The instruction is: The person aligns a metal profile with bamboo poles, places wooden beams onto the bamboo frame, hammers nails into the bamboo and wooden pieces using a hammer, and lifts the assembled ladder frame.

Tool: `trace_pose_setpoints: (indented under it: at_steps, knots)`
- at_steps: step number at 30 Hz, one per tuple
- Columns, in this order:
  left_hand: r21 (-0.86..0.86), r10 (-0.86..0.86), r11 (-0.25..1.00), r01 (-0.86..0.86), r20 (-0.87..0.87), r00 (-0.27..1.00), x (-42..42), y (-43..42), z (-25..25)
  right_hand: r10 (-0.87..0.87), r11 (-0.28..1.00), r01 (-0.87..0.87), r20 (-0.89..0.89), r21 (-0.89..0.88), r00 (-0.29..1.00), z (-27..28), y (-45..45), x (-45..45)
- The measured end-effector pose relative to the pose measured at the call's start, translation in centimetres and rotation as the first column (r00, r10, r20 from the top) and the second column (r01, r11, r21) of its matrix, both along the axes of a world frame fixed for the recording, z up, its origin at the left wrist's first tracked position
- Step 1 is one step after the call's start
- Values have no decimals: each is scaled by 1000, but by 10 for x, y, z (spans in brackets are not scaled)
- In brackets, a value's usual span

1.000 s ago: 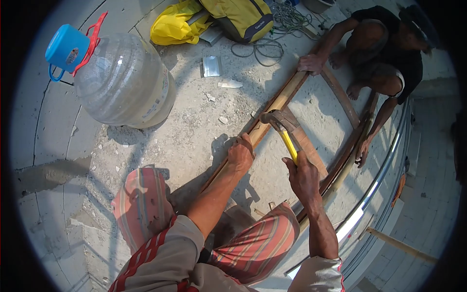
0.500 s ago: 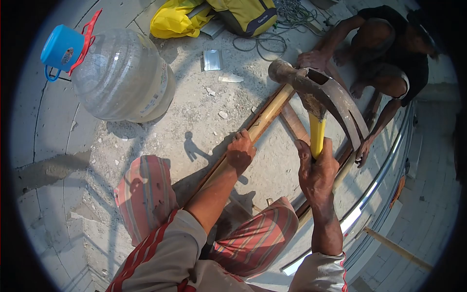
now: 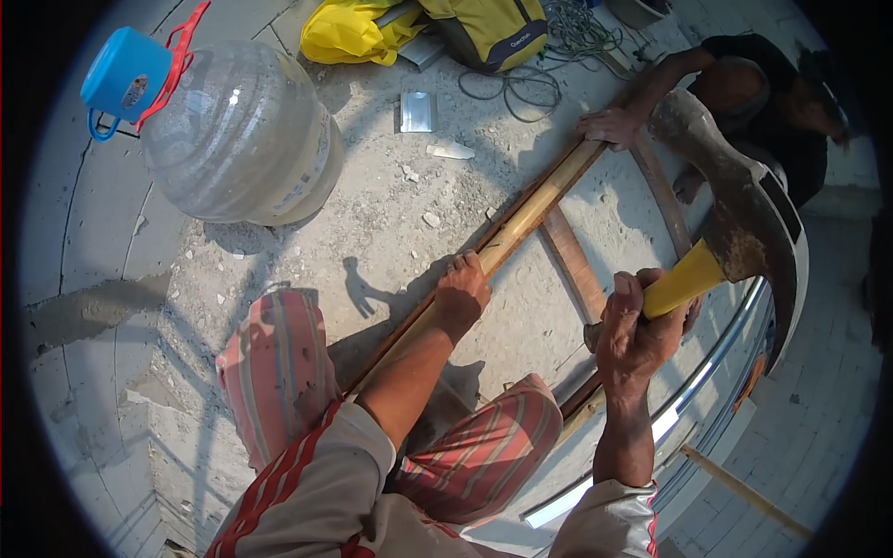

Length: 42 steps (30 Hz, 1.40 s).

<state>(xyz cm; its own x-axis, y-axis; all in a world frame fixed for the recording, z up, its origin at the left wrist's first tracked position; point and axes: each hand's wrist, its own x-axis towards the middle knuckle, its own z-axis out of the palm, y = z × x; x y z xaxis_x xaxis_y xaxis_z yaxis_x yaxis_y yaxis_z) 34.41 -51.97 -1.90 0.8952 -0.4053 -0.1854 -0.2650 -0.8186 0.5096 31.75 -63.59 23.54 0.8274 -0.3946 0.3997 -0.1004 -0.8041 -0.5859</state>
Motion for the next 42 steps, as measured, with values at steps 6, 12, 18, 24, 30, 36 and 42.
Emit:
trace_pose_setpoints:
  at_steps: [6,12,18,24,30,36,42]
  knots:
    - [50,22,999,-19,-54,998,29,-12,-5,9,972,-160,-652,-173,758,-106,-35,-47]
    - [43,28,999,-22,-151,988,6,-3,7,-41,999,47,-333,12,942,-18,-16,-13]
    - [36,43,999,-40,-76,996,4,-4,-2,4,969,-45,165,242,986,-40,-9,-32]
    - [52,31,998,-24,-139,990,5,-5,-5,-23,1000,27,-663,-4,748,-98,-29,-58]
    - [19,27,999,-26,-55,998,2,-1,-2,-89,976,77,53,202,995,11,-15,-9]
    - [117,125,988,-96,-264,956,11,-6,3,34,972,-141,-484,-187,874,-120,-24,-65]
    - [-6,107,994,-110,-162,981,26,-6,8,41,994,4,-418,107,908,-75,-16,-33]
